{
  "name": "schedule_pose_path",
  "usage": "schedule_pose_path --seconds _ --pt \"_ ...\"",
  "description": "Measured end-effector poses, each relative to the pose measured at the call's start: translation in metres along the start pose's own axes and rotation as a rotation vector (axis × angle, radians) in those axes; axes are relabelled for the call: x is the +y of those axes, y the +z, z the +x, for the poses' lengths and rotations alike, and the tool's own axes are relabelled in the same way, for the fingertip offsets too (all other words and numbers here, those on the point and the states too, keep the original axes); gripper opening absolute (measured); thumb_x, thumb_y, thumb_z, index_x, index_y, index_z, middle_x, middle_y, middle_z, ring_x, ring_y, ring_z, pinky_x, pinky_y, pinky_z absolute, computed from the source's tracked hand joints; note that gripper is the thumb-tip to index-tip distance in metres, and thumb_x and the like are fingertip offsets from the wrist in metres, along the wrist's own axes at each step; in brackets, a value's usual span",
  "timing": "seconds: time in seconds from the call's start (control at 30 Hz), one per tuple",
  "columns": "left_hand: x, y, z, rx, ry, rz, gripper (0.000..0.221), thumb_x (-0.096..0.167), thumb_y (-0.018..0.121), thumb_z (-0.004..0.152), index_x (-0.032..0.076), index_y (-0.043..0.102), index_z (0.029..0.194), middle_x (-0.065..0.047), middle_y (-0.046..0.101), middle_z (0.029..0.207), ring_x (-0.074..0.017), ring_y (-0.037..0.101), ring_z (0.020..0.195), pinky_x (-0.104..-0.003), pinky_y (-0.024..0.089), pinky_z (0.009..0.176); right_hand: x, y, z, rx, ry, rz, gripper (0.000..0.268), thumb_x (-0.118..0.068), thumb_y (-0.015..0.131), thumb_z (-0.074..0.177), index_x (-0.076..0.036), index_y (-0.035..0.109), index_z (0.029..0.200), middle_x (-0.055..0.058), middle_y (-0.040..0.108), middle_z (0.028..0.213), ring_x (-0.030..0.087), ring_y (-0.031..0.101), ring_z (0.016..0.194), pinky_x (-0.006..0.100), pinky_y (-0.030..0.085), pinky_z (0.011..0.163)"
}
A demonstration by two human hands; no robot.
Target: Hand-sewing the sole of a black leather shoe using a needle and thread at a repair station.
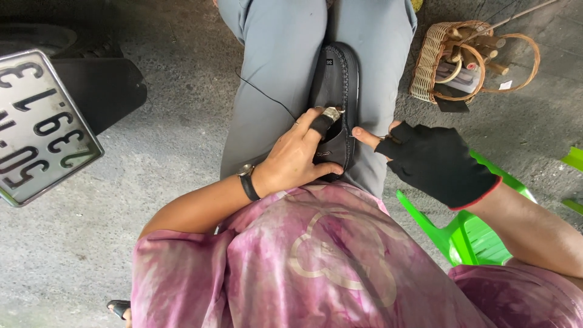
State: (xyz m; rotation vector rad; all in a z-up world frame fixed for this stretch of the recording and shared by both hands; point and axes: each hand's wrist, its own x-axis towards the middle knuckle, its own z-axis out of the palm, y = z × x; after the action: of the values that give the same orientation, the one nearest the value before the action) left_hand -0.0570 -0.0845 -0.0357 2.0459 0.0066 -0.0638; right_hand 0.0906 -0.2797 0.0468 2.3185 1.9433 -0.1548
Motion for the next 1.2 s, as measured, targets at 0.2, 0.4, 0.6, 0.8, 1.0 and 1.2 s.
schedule_pose_path --seconds 0.2,0.4,0.6,0.8,1.0,1.2 --pt "-0.005 0.006 0.011 0.009 -0.005 -0.047 0.1 0.035 0.092 0.056 -0.004 0.037 0.129 -0.022 0.039 0.123 -0.046 0.054 0.108 -0.049 0.053 0.085 -0.005 0.022 -0.003 -0.036 -0.019 0.028 0.059 -0.033 0.059 0.078 -0.038 0.051 0.136 -0.007 0.054 0.086 0.007 0.062 0.058 0.02 0.05 0.054" --pt "-0.002 -0.001 0.016 0.01 0.036 -0.066 0.098 0.036 0.091 0.059 -0.005 0.034 0.128 -0.023 0.037 0.123 -0.0479 0.053 0.107 -0.049 0.053 0.086 -0.019 0.05 0.005 0.176 0.036 0.14 0.038 -0.023 0.053 0.088 -0.023 0.059 0.125 -0.003 0.053 0.082 0.015 0.06 0.055 0.027 0.049 0.044" --pt "0.007 -0.045 0.027 -0.059 0.17 -0.044 0.055 0.044 0.075 0.077 -0.006 0.053 0.084 -0.015 0.05 0.101 -0.0398 0.063 0.08 -0.043 0.056 0.064 0.0 0.09 -0.025 0.326 -0.029 0.414 0.025 -0.018 0.06 0.09 -0.009 0.065 0.112 0.006 0.062 0.086 0.027 0.064 0.067 0.034 0.052 0.051" --pt "0.015 -0.043 0.047 -0.114 0.3 0.108 0.034 0.03 0.051 0.095 0.007 0.054 0.071 -0.005 0.05 0.083 -0.0277 0.061 0.064 -0.036 0.051 0.053 -0.006 0.09 -0.036 0.334 0.058 0.461 0.022 -0.014 0.058 0.091 0.0 0.063 0.107 0.015 0.062 0.089 0.037 0.061 0.067 0.043 0.051 0.048" --pt "0.024 -0.048 0.056 -0.361 0.151 -0.797 0.029 0.027 0.061 0.09 0.003 0.055 0.077 -0.007 0.053 0.08 -0.0266 0.067 0.082 -0.036 0.052 0.07 -0.022 0.079 -0.03 0.365 0.188 0.498 0.019 -0.022 0.054 0.093 -0.006 0.065 0.094 0.008 0.065 0.086 0.035 0.063 0.069 0.037 0.05 0.05" --pt "0.01 -0.038 0.057 -0.133 0.263 -0.47 0.034 0.009 0.069 0.082 0.0 0.045 0.06 -0.01 0.05 0.068 -0.0355 0.057 0.062 -0.035 0.046 0.056 -0.034 0.089 -0.03 0.506 0.234 0.494 0.026 -0.015 0.063 0.086 -0.001 0.067 0.107 0.015 0.067 0.088 0.035 0.064 0.07 0.037 0.052 0.05"
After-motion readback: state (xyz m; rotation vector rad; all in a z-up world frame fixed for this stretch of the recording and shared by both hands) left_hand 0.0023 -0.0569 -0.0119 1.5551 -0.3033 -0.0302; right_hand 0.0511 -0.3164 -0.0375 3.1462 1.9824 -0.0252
